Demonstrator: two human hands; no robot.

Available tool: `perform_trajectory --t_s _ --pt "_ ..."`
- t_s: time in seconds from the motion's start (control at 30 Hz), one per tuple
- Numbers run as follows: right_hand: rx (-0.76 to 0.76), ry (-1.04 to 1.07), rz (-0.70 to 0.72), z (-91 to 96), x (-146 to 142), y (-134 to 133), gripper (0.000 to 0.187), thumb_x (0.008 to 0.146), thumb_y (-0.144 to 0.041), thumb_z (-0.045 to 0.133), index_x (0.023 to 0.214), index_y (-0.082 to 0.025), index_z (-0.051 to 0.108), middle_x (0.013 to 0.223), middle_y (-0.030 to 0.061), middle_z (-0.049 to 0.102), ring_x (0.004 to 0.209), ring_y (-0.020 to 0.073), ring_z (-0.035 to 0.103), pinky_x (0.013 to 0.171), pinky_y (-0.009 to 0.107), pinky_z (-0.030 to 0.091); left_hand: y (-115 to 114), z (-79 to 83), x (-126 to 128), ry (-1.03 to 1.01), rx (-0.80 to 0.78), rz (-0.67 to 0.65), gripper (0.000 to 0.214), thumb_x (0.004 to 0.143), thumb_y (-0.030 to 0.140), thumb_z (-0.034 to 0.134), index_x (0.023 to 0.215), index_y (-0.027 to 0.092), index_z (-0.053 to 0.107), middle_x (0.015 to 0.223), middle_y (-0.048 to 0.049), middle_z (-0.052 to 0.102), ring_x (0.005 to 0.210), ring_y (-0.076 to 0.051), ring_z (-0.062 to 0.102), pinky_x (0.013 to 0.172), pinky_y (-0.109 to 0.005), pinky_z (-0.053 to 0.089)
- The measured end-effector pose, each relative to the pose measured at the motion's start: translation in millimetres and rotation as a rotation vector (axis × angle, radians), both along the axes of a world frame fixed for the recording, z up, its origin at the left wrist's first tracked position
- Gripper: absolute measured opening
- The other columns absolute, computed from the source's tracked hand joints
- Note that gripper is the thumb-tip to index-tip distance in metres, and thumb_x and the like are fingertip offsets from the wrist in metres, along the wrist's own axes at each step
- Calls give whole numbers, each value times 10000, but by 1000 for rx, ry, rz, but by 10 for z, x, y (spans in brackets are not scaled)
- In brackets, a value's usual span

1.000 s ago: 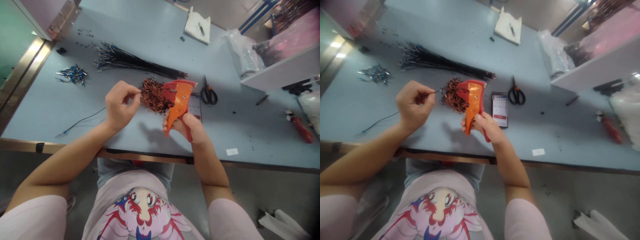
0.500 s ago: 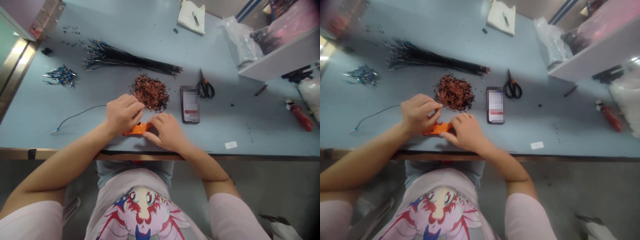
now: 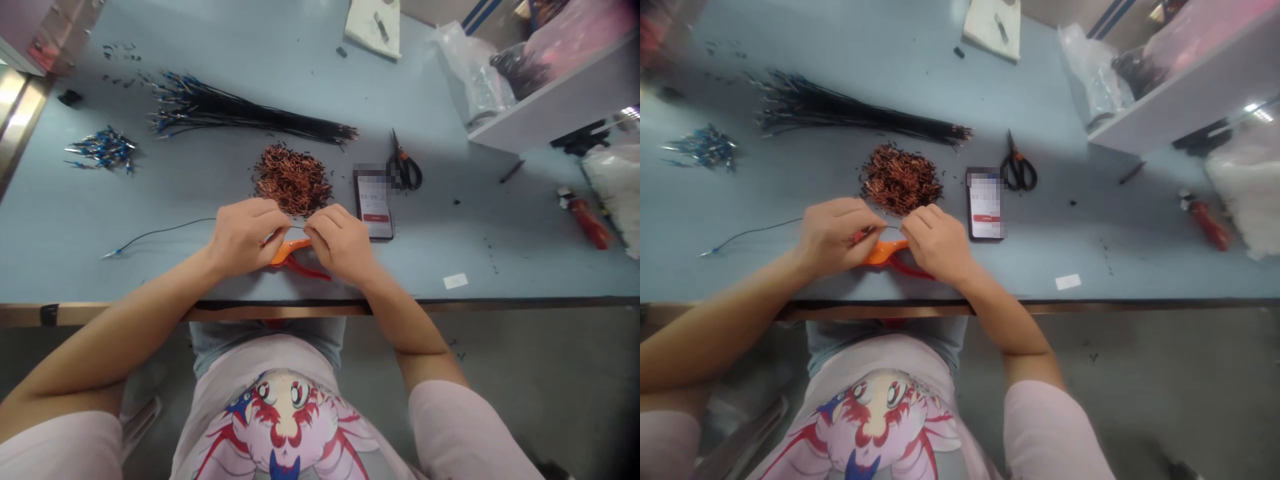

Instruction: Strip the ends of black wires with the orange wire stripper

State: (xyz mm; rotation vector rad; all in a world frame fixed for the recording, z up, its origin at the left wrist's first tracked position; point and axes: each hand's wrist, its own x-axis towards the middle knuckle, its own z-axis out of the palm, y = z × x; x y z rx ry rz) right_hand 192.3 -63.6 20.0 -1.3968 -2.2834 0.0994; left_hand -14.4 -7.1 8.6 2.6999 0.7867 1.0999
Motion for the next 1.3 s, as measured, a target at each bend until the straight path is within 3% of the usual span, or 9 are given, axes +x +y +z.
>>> perform_trajectory --t_s 0.3,0.83,0.93,1.03,1.13,1.3 --pt "45 28 -21 19 89 85 271 1031 -231 380 869 -207 595 880 87 677 857 224 569 751 350 457 25 5 44 -43 -24 119 140 837 161 543 728 208 617 632 -4 597 582 -157 532 543 -304 363" --pt "46 -42 -190 -149 233 265 234 1019 -228 421 905 -207 624 939 79 681 875 221 573 767 339 435 142 -61 19 -9 -64 139 157 843 225 530 720 217 627 688 -24 649 632 -175 566 572 -324 361" --pt "107 -73 -339 -207 466 346 210 987 -210 435 871 -213 610 918 88 665 881 241 582 761 353 446 202 36 -118 -37 -67 228 156 833 213 531 700 203 613 690 -16 635 636 -156 537 585 -316 359" --pt "189 34 -552 -226 737 430 190 965 -218 439 864 -215 599 908 100 638 873 251 593 764 374 475 309 142 -292 -197 -108 397 137 825 210 568 690 202 593 635 18 570 592 -120 469 578 -293 347" --pt "192 154 -403 -205 739 436 166 951 -210 460 917 -214 622 928 97 650 852 233 613 761 373 513 365 156 -345 -233 -135 416 118 816 207 592 700 215 612 622 20 562 591 -127 484 584 -303 361" --pt "228 229 -208 -181 333 303 210 974 -220 492 1122 -210 640 1024 110 656 956 239 635 813 389 542 286 48 -205 -88 -141 380 100 804 209 602 715 232 644 639 -2 601 609 -162 530 575 -326 368"
